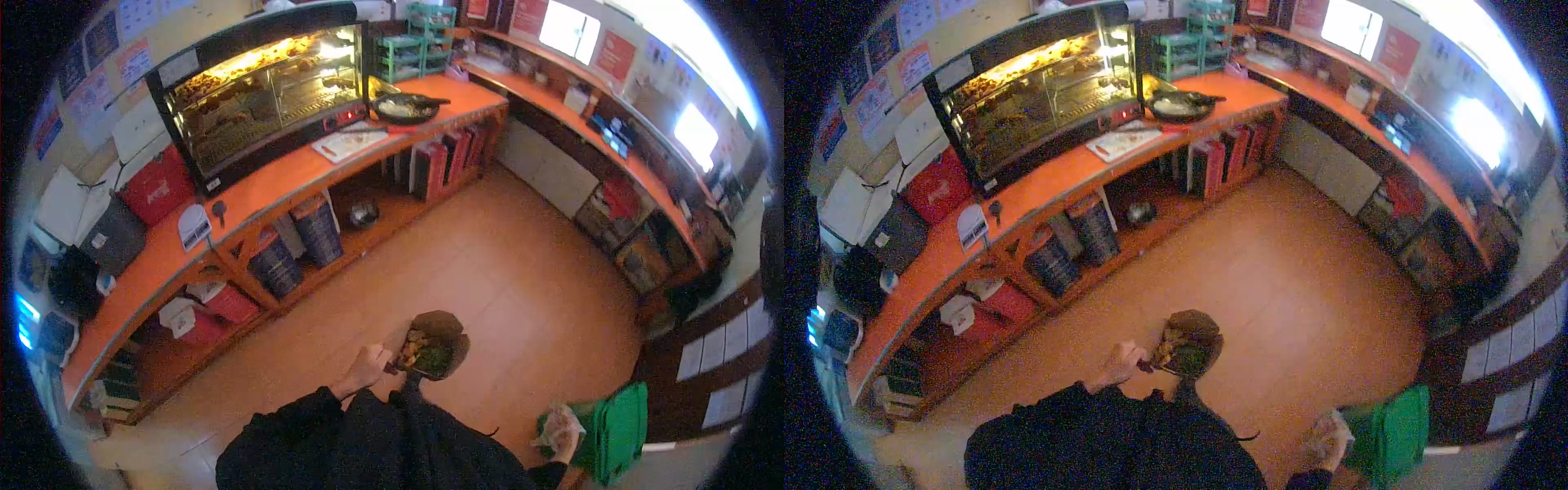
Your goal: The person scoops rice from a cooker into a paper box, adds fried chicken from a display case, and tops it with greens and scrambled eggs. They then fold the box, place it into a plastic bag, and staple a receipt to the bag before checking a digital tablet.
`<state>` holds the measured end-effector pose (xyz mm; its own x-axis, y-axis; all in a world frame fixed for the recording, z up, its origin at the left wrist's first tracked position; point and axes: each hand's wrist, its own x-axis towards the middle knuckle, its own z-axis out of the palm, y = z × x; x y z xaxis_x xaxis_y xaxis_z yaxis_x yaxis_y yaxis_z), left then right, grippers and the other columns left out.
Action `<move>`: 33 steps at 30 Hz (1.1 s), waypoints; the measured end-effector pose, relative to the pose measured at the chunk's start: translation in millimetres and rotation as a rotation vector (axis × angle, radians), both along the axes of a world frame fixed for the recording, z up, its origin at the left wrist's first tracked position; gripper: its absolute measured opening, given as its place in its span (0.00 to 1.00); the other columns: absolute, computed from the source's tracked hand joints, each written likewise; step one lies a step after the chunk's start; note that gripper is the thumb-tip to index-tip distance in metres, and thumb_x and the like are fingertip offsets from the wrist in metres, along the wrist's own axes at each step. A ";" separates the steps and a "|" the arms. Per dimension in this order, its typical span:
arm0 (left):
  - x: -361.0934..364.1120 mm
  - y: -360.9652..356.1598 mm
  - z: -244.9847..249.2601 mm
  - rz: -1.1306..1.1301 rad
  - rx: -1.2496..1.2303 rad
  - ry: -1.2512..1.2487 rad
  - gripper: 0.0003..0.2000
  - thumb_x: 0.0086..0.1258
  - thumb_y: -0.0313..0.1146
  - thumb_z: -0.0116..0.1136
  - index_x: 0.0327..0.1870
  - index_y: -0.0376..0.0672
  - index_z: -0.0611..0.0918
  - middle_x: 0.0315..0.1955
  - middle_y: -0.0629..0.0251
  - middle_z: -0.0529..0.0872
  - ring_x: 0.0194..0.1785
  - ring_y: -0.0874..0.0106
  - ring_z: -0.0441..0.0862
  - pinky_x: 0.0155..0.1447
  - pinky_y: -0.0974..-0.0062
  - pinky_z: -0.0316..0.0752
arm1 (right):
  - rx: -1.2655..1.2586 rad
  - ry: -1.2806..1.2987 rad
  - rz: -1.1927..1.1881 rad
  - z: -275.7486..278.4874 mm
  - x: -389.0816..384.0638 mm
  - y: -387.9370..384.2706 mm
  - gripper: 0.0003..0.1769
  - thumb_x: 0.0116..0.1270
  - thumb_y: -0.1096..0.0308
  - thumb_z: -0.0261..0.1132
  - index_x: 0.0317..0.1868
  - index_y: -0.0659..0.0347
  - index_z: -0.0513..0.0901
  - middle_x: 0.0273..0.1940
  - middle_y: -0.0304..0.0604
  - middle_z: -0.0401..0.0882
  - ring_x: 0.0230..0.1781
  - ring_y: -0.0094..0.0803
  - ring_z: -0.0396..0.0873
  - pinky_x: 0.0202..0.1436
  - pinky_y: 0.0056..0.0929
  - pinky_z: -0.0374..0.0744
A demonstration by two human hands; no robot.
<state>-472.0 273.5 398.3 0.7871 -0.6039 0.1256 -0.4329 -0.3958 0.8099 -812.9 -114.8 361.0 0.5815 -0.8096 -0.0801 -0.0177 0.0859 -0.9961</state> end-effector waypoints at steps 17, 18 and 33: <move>435.1 -172.4 -13.2 0.513 -0.147 0.019 0.13 0.61 0.33 0.43 0.32 0.28 0.73 0.20 0.50 0.78 0.22 0.66 0.79 0.27 0.70 0.72 | -0.272 0.287 1.116 57.8 884.7 -117.4 0.10 0.56 0.65 0.61 0.36 0.60 0.78 0.32 0.35 0.74 0.30 0.21 0.70 0.29 0.21 0.70; 453.4 -191.1 9.0 0.510 -0.242 0.082 0.14 0.62 0.33 0.43 0.34 0.28 0.73 0.21 0.49 0.78 0.23 0.66 0.79 0.27 0.70 0.72 | -0.156 0.183 1.183 88.7 893.0 -111.5 0.09 0.56 0.66 0.60 0.35 0.61 0.78 0.31 0.35 0.74 0.29 0.21 0.70 0.28 0.21 0.71; 690.2 -298.0 9.3 0.968 -0.328 0.075 0.16 0.63 0.34 0.38 0.42 0.31 0.73 0.24 0.48 0.79 0.23 0.62 0.77 0.30 0.72 0.69 | 1.017 0.338 1.406 83.3 1315.1 -106.0 0.15 0.63 0.67 0.49 0.50 0.62 0.66 0.44 0.52 0.72 0.44 0.40 0.74 0.49 0.35 0.75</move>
